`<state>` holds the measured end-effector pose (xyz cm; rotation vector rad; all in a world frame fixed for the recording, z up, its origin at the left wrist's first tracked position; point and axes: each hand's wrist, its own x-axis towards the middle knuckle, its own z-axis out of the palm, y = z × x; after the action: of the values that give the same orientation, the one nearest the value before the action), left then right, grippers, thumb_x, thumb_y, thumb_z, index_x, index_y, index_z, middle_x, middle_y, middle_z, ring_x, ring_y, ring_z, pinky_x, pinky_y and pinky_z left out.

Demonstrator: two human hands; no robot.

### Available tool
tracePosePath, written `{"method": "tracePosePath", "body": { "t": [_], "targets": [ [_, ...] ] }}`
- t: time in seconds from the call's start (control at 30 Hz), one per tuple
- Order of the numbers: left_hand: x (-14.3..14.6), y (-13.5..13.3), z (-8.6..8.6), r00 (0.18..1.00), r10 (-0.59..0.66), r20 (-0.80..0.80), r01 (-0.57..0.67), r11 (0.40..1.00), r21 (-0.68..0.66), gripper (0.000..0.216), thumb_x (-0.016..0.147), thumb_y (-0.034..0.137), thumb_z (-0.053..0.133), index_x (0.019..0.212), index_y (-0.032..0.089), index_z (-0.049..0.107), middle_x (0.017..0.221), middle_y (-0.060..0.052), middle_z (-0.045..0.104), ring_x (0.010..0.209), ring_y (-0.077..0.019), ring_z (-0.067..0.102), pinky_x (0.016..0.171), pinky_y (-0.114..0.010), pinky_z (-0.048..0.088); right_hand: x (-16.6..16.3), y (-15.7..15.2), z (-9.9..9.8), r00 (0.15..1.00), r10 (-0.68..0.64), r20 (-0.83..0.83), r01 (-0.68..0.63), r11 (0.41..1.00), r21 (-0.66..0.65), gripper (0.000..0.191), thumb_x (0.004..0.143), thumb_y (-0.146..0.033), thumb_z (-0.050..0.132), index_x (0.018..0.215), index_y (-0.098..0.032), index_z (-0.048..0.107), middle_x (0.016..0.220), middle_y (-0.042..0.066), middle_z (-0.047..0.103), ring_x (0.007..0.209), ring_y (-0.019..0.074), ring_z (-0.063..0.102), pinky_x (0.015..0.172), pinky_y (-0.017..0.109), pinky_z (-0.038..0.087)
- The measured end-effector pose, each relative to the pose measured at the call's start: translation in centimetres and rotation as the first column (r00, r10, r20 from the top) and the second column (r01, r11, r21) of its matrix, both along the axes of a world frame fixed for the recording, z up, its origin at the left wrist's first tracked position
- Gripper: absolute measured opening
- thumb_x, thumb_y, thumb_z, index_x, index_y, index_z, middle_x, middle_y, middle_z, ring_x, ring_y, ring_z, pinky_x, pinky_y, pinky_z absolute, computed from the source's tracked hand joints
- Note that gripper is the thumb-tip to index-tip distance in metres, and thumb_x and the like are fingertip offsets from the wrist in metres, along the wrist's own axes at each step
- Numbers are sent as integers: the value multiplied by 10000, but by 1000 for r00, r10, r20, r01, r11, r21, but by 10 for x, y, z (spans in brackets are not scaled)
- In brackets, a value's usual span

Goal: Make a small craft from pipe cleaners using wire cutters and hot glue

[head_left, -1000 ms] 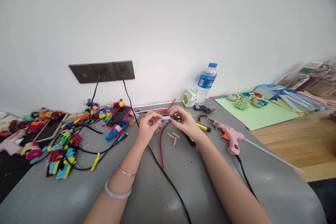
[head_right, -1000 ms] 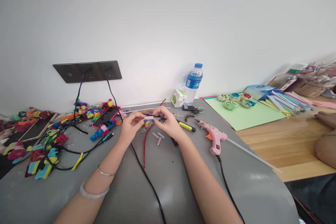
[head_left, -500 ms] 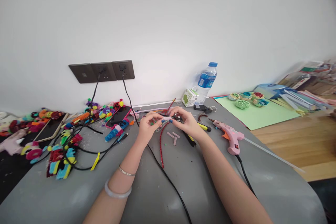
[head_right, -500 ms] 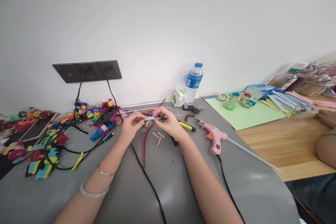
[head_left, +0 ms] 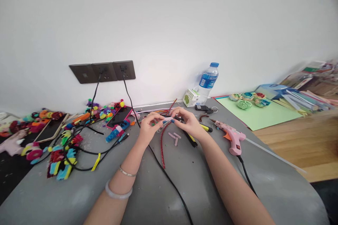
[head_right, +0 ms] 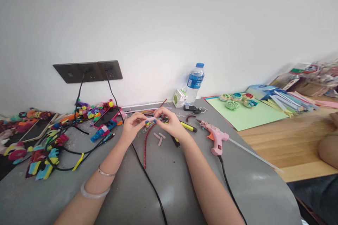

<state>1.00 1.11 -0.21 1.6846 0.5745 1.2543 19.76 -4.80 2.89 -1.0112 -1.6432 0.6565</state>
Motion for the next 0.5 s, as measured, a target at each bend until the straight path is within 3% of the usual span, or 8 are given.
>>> {"method": "tracePosePath", "body": {
  "t": [0.5],
  "targets": [
    [-2, -2, 0, 998, 18, -63, -17, 1000, 25, 71, 821, 249, 668, 847, 189, 697, 910, -56, 642, 808, -170, 604, 649, -267, 462, 1, 0, 0, 1000, 10, 5, -10, 1000, 7, 34, 867, -251, 604, 857, -218, 611, 942, 61, 623, 966, 217, 587, 896, 374, 438]
  ]
}}
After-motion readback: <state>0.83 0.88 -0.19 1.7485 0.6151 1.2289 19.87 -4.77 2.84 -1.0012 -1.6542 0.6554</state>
